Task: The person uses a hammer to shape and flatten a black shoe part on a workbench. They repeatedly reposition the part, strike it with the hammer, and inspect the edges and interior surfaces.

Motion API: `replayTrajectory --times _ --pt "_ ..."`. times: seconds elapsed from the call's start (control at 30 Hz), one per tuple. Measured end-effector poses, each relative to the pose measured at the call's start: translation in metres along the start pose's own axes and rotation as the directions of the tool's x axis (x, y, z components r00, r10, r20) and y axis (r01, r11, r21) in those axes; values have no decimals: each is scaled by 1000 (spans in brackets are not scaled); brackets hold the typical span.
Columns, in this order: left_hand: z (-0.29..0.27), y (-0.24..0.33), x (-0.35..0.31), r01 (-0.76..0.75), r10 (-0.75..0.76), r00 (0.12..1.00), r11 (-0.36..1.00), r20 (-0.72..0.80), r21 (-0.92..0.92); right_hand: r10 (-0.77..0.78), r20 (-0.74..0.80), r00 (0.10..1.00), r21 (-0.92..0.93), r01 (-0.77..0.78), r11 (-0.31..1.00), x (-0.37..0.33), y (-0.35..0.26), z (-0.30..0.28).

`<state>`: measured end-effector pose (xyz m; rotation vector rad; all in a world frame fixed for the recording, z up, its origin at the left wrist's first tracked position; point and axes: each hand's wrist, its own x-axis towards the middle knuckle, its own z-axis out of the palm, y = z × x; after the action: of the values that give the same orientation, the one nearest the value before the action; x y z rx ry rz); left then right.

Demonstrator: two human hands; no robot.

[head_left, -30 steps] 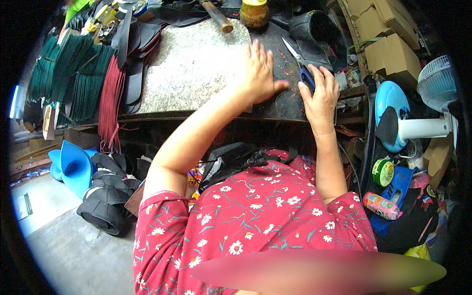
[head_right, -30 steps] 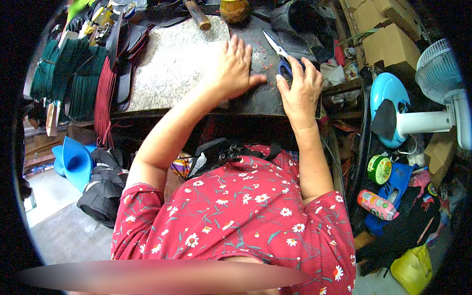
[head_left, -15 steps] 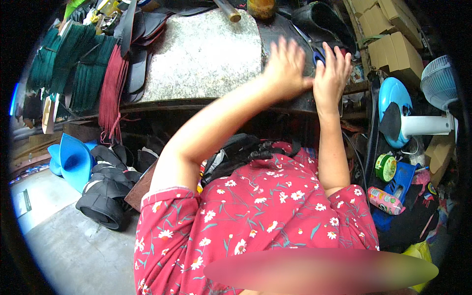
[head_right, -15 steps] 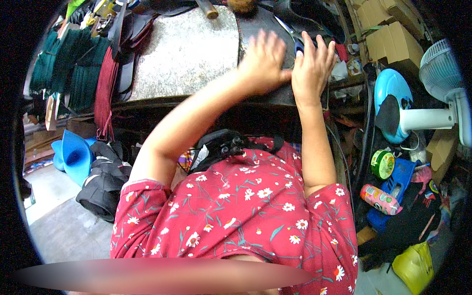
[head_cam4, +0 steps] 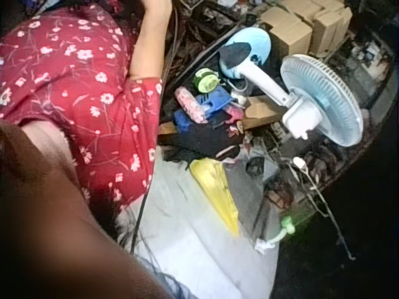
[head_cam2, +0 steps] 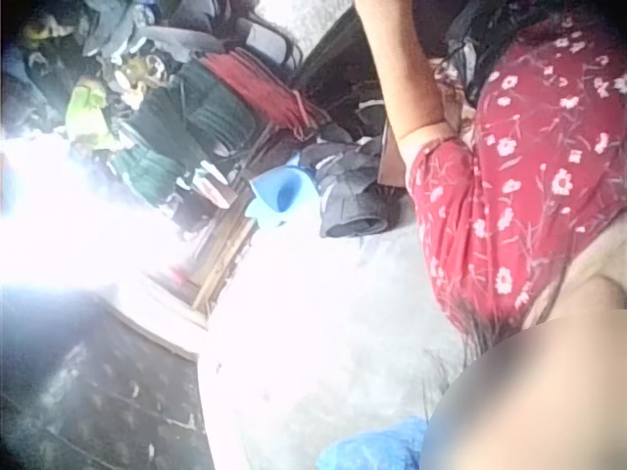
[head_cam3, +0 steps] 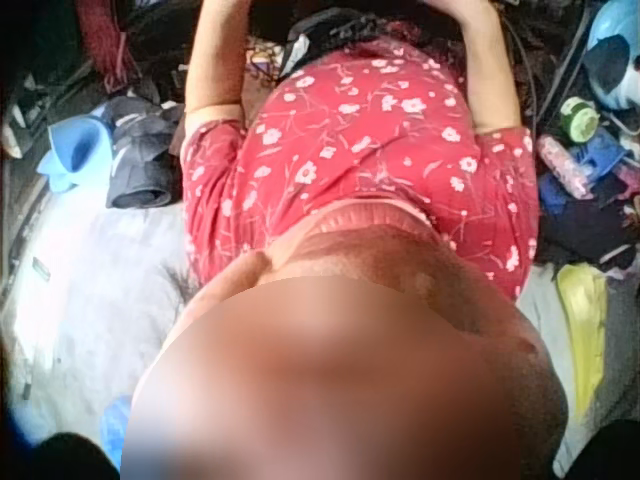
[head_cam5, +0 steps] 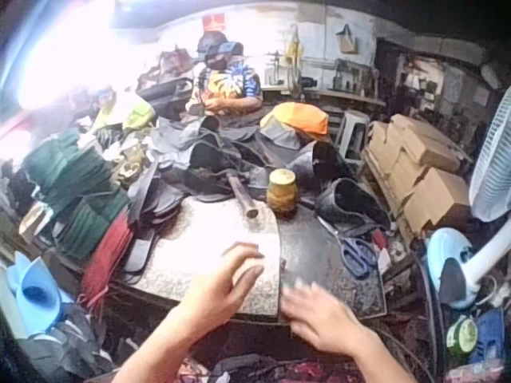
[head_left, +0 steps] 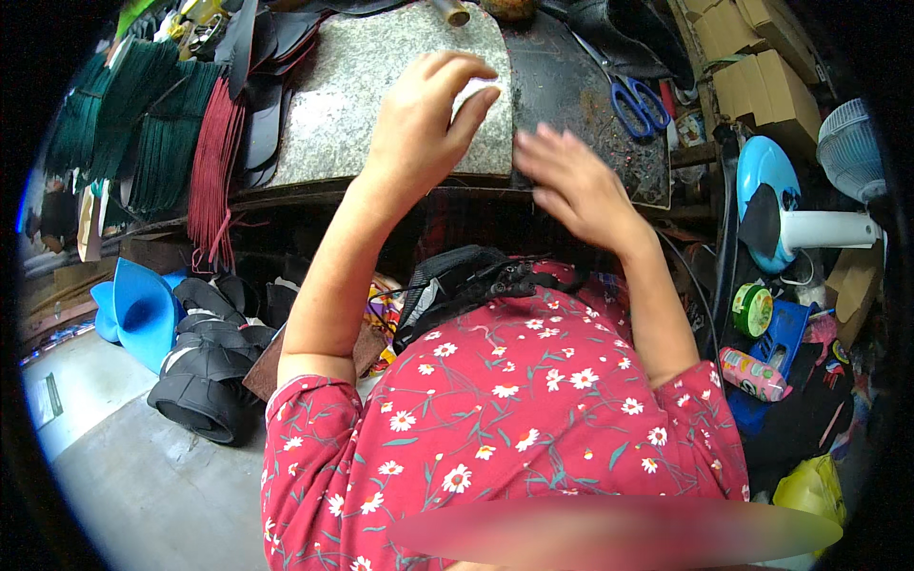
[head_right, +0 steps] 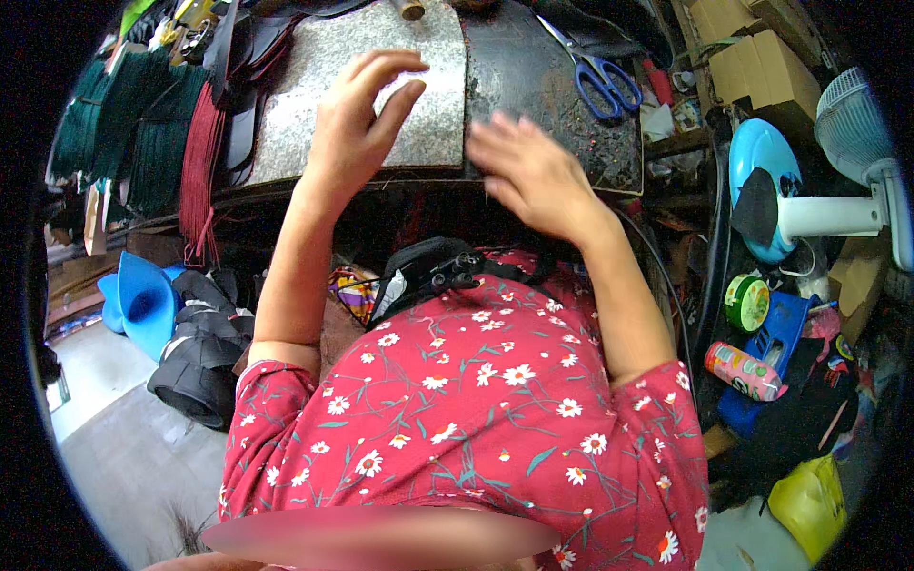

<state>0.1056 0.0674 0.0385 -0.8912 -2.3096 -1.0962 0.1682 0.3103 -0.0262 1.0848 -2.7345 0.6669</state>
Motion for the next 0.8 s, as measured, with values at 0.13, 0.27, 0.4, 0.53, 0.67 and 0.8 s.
replayTrajectory --times 0.13,0.27,0.4,0.53,0.67,0.8 --pt "57 -13 17 -171 88 971 903 221 393 131 -11 991 610 -97 786 -21 -6 -21" --pt "79 24 -21 -307 47 844 859 534 410 322 -326 889 109 -304 947 30 21 -11" --pt "14 43 -43 -161 75 636 986 768 37 195 -47 980 -169 -200 965 12 -5 1" --pt "-25 25 -27 131 -5 870 966 492 -223 -134 143 981 337 79 938 -29 -28 -16" --pt "22 21 -35 -61 -75 881 961 467 269 282 -67 957 478 -217 851 -2 -8 -22" --pt "23 21 -64 -155 12 800 970 600 187 231 -101 968 -259 -250 933 18 -15 -8"
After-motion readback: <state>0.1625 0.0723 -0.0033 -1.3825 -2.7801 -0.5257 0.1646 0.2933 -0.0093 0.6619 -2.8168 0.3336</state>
